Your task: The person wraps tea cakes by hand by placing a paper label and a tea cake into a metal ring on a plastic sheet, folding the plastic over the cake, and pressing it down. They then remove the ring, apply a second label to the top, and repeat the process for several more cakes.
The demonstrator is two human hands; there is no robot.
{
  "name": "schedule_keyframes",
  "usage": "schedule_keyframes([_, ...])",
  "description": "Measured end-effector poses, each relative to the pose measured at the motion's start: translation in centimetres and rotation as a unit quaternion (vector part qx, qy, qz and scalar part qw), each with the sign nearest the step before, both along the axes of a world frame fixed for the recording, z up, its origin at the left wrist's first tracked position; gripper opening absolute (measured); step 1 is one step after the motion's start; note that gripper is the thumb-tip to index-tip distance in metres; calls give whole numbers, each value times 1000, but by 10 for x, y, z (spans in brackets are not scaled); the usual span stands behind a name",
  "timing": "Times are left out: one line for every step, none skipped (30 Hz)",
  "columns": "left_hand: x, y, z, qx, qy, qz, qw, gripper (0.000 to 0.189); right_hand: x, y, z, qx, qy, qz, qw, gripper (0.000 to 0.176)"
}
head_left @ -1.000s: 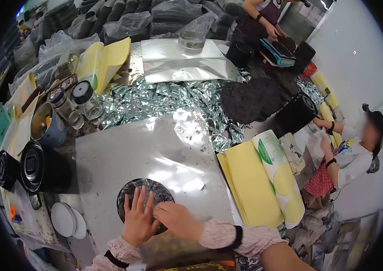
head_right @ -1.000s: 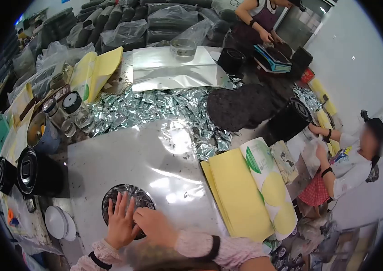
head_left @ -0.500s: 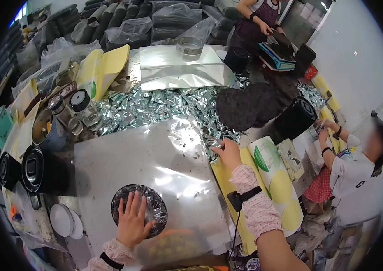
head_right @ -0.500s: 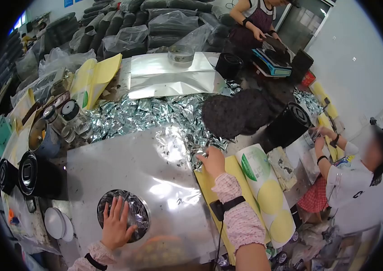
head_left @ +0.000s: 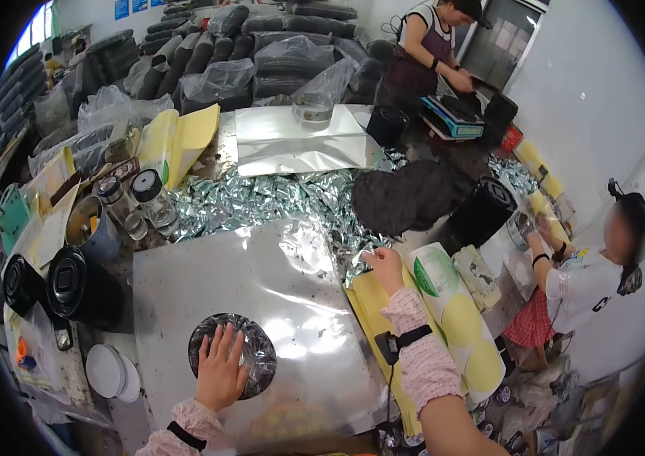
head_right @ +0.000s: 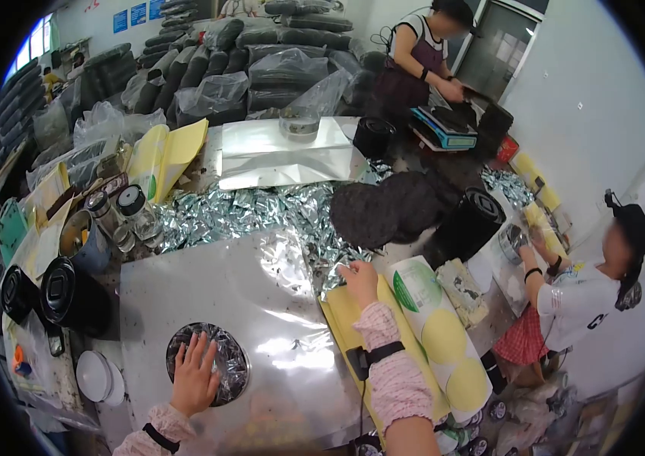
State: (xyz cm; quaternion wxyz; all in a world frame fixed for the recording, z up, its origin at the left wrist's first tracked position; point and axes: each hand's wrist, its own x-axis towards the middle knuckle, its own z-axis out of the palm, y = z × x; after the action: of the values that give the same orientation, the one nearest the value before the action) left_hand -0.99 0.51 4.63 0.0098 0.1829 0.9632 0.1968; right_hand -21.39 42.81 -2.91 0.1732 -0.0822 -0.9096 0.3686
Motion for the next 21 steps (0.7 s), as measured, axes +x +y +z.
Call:
schedule_keyframes([0, 0, 0, 2, -4, 3, 1000, 63, -7, 2, -4, -59, -6, -17, 998, 42])
schedule_keyframes([0, 1, 0, 2, -2, 5, 1000, 63, -11, 6, -9, -87, -41, 17, 995, 43])
schedule_keyframes([-1, 1, 0, 0, -2, 6, 1000, 62, -10, 5, -6, -117, -77, 49, 989, 43])
schedule_keyframes([-1, 1, 0, -2, -4, 4, 1000, 62, -4, 0, 1, -147, -114, 79, 979, 44])
schedule_keyframes([0, 0, 0, -4, -6, 5, 1000, 62, 2, -7, 6, 37, -180, 136, 974, 38])
schedule_keyframes([-1, 0, 0, -4, -5, 5, 1000, 62, 2, -11, 0, 88, -123, 134, 979, 36])
schedule_keyframes([-2, 1, -1, -3, -5, 4, 1000, 62, 6, -16, -7, 140, -66, 130, 979, 35])
schedule_keyframes([-3, 3, -1, -1, -9, 5, 1000, 63, 11, -20, -14, 193, -12, 125, 973, 34])
schedule_keyframes([-3, 3, -1, 0, -14, 2, 1000, 63, 11, -28, 12, 180, -151, 130, 963, 29])
schedule_keyframes([-3, 2, 0, -1, -18, -1, 1000, 64, 6, -27, 15, 176, -143, 139, 964, 28])
schedule_keyframes([-2, 1, -2, -5, -15, -3, 1000, 65, 3, -27, 17, 171, -134, 150, 964, 27])
schedule_keyframes([0, 1, -3, -2, -16, -3, 1000, 65, 5, -27, 17, 166, -123, 162, 965, 27])
schedule_keyframes([-1, 0, -3, 0, -13, -2, 1000, 64, 14, -34, 33, 175, -25, 145, 973, 23])
schedule_keyframes([-2, 0, -4, 3, -10, 3, 1000, 63, 19, -41, 51, 152, 41, 129, 979, 24])
schedule_keyframes([-1, 0, -5, -2, -5, 2, 1000, 64, 23, -49, 70, 127, 102, 119, 979, 24])
schedule_keyframes([-2, 1, -5, -7, 7, -3, 1000, 65, 31, -63, 89, 99, 156, 114, 976, 26])
schedule_keyframes([-4, 1, -4, -14, 13, -5, 1000, 67, 42, -82, 105, -47, 65, 154, 985, 29])
schedule_keyframes([-1, -1, -5, -24, 12, -7, 1000, 68, 55, -108, 117, -193, -38, 183, 963, 32])
schedule_keyframes([0, -1, -4, 10, -1, 2, 1000, 71, 66, -135, 118, -230, -88, 247, 937, 37])
schedule_keyframes([-1, -4, -6, 44, -4, 9, 999, 75, 86, -170, 115, -264, -170, 277, 908, 37])
schedule_keyframes([-2, -13, -19, 132, -14, 7, 991, 90, 105, -205, 109, -290, -240, 305, 875, 37])
